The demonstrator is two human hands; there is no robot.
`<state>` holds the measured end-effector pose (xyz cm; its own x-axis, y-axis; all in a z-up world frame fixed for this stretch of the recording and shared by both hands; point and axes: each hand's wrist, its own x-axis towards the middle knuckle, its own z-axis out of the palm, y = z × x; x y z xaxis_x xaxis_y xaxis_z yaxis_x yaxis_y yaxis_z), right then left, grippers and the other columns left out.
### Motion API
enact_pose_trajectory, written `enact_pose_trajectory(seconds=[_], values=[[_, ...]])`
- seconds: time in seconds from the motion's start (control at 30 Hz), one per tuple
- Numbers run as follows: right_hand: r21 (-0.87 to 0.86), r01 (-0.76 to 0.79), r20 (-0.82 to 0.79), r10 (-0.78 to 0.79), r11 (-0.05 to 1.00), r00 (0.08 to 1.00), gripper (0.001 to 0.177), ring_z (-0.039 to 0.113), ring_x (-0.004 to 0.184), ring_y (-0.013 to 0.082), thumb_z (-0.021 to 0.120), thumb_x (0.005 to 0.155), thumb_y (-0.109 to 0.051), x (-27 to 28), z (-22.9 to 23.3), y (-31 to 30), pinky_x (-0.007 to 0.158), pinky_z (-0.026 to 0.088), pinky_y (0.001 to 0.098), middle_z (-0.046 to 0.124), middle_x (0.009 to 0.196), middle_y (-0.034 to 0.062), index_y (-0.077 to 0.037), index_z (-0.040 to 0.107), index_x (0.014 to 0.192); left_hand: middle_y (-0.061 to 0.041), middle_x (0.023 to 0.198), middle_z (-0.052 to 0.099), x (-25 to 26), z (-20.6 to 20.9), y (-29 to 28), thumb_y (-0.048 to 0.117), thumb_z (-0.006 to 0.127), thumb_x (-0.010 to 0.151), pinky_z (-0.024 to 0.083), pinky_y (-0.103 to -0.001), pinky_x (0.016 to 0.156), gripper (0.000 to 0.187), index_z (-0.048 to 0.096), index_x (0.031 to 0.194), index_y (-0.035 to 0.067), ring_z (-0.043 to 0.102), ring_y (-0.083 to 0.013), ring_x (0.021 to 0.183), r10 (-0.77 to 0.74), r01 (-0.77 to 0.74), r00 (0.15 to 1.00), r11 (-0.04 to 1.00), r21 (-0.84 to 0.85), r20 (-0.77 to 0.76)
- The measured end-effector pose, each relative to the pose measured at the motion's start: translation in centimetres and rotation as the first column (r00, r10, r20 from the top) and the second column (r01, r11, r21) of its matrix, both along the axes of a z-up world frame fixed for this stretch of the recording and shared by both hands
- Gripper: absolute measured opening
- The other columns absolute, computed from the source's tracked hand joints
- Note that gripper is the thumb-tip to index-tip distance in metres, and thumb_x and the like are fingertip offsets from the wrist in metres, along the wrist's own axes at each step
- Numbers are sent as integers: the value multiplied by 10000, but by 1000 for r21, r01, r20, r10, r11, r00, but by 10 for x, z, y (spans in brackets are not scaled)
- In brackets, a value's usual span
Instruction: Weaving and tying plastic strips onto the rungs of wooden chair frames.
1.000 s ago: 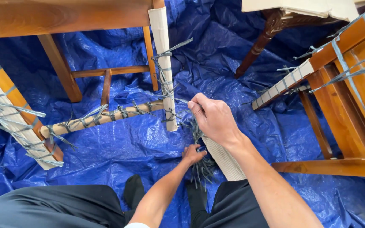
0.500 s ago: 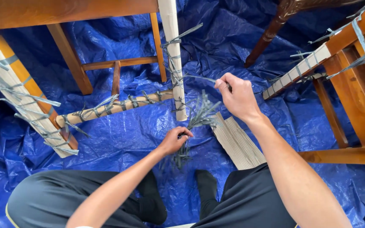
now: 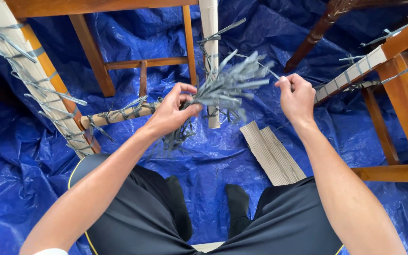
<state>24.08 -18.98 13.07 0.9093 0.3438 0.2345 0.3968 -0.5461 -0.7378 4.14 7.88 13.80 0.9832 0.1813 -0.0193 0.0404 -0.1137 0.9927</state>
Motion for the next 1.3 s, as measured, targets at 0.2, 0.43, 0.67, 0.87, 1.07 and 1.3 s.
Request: enact_pose_trajectory(seconds=[0.2,0.43,0.67,0.87,1.07,1.3], values=[[-286,-81,-94,56,955,994,304,682,624,262,605,1029,-243,11,-39,-17,627,521,415,683,697,141,-17,755,894,18,900,645,22,0,-24,228,668,1006,512,-265,786,205,635,1082,40,611,-75,806,68,-74,997,979,-188,-35],[-562,-419,-197,376,713,905,250,710,881,337,695,922,-247,-28,-5,15,751,545,448,763,942,164,-32,759,1033,-1,846,642,32,-7,-36,267,593,1047,520,-274,778,250,644,1127,36,619,-90,799,64,-50,997,939,-340,31],[23,-449,-363,426,893,829,266,740,800,129,603,995,-213,-41,16,40,710,593,291,771,935,77,-8,720,1118,3,815,643,29,-16,-37,351,519,1074,535,-274,733,335,658,1119,50,633,-96,795,40,-35,999,919,-394,4],[394,-399,-434,550,828,713,305,638,757,61,580,1056,-242,-39,18,47,712,561,246,727,970,24,-17,709,1217,6,808,644,25,-21,-36,354,515,1073,549,-276,717,327,658,1097,61,639,-97,784,40,-51,999,919,-391,-36],[582,-263,-501,594,770,629,286,616,742,54,628,1053,-259,-38,10,49,694,545,248,718,990,18,-35,667,1228,4,804,643,23,-22,-36,362,521,1064,566,-288,732,335,662,1088,59,648,-102,795,17,-45,997,920,-389,-73],[651,-209,-515,627,729,584,241,603,724,40,686,1009,-228,-40,15,49,667,517,229,694,937,17,-82,674,1201,-8,817,641,24,-31,-39,393,521,1056,562,-301,784,389,675,1070,36,647,-123,807,-97,33,987,900,-435,-126]])
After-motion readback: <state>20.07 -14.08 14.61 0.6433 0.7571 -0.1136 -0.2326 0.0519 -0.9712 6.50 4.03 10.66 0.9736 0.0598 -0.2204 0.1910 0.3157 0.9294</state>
